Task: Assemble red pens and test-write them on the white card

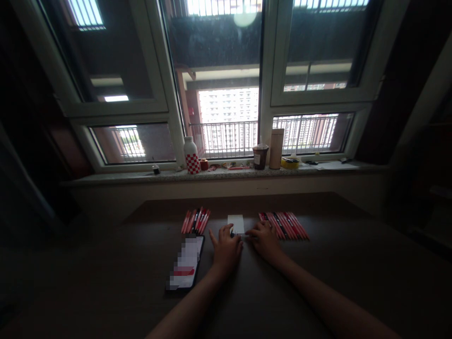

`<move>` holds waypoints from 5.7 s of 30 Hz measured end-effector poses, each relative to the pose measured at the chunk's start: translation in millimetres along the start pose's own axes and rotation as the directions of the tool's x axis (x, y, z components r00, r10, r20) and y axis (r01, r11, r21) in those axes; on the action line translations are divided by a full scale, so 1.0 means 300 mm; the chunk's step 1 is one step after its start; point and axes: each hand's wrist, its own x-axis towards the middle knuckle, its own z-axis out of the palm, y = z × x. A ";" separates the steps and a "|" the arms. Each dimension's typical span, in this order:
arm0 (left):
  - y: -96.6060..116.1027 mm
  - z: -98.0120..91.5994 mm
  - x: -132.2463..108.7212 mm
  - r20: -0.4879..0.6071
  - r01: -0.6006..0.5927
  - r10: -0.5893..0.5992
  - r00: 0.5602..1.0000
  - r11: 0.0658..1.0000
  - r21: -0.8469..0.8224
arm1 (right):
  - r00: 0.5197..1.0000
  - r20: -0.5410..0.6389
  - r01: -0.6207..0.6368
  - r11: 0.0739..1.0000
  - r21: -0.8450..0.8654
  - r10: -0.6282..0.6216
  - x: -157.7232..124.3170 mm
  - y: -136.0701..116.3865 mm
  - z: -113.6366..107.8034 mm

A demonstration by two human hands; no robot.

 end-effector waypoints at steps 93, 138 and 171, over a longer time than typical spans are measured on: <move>-0.086 0.032 -0.028 0.217 0.212 -0.249 0.944 0.960 0.183 | 0.994 0.060 0.081 0.990 0.114 -0.088 0.004 -0.001 0.017; -0.081 0.030 -0.026 0.186 0.193 -0.230 0.955 0.961 0.198 | 0.998 -0.015 0.053 0.998 -0.041 -0.054 0.006 -0.102 0.006; -0.053 -0.002 -0.036 0.025 0.015 -0.017 1.000 0.998 0.061 | 0.989 -0.142 0.005 0.970 0.244 0.031 0.004 -0.024 0.018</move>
